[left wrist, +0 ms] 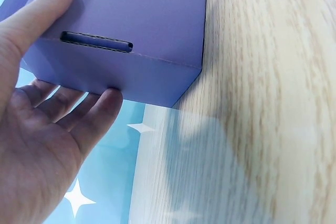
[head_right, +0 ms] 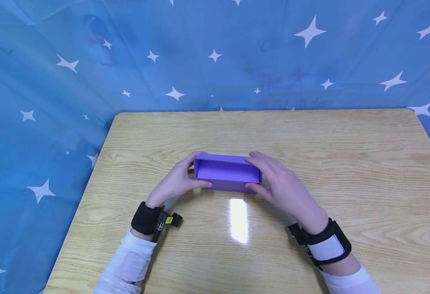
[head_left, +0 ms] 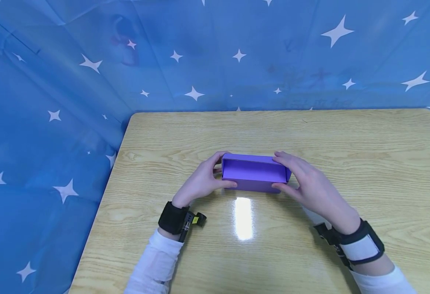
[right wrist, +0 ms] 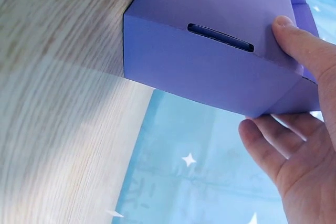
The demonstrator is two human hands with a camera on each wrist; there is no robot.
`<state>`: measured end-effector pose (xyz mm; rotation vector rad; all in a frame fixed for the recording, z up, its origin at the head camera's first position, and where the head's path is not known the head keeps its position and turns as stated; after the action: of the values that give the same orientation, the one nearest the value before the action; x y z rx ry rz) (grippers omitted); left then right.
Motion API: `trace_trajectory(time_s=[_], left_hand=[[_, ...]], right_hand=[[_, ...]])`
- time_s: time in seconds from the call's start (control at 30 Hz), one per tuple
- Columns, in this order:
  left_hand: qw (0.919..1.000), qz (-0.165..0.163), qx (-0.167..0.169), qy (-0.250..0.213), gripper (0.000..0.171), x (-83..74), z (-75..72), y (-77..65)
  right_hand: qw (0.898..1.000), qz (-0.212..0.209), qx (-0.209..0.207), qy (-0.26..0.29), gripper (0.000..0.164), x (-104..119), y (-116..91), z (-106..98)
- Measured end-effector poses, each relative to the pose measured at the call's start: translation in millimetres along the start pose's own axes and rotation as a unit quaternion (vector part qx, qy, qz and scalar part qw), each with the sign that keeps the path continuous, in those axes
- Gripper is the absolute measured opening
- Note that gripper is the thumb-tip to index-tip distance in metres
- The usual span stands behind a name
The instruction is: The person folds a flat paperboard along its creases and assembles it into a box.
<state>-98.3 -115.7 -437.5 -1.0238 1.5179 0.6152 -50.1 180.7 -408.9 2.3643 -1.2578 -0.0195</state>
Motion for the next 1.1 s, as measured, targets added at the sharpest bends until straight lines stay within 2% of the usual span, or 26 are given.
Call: trace_trajectory(time_s=[0.17, 0.23, 0.3, 0.37, 0.47, 0.6, 0.67, 0.8, 1.1], left_hand=[[0.9999, 0.006, -0.001, 0.009, 0.089, -0.4, 0.4, 0.1], [0.9994, 0.023, -0.006, 0.026, 0.091, -1.4, 1.3, -0.6], [0.997, 0.055, -0.014, 0.053, 0.094, -3.9, 2.5, -2.3], [0.9917, 0.091, -0.027, 0.086, 0.098, -7.8, 3.5, -5.4], [0.9795, 0.152, -0.042, 0.125, 0.096, -14.6, 4.2, -9.8], [0.9628, 0.216, -0.05, 0.154, 0.079, -22.0, 4.9, -13.3], [0.9575, 0.234, -0.051, 0.161, 0.069, -23.6, 5.1, -14.1], [0.9523, 0.247, -0.054, 0.17, 0.06, -24.2, 5.8, -13.9], [0.9499, 0.251, -0.06, 0.177, 0.056, -22.2, 5.1, -13.7]], right_hand=[[1.0, -0.001, -0.003, 0.0, 0.078, 0, -1, 0], [1.0, 0.002, -0.002, 0.0, 0.078, 0, -2, 1], [1.0, 0.003, -0.001, -0.001, 0.078, -1, -2, 1], [1.0, 0.003, -0.002, 0.0, 0.078, -1, -2, 1], [1.0, -0.001, -0.005, 0.003, 0.079, -1, -2, 1], [1.0, 0.001, -0.005, 0.006, 0.079, -2, -1, -1], [1.0, 0.003, -0.005, 0.005, 0.079, -2, -1, -1], [1.0, 0.0, -0.013, 0.001, 0.078, -1, -1, 0], [1.0, -0.006, -0.029, -0.004, 0.076, -1, -1, 2]])
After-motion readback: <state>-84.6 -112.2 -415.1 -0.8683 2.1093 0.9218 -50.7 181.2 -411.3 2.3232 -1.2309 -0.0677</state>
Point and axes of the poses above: each hand's wrist, its own y-axis towards the middle knuckle, its own z-axis out of the palm, x = y × z, the point moved 1 cm from there along y, towards the middle knuckle, and after that the axes turned 11 degrees about -y, right-handed, at the moved point
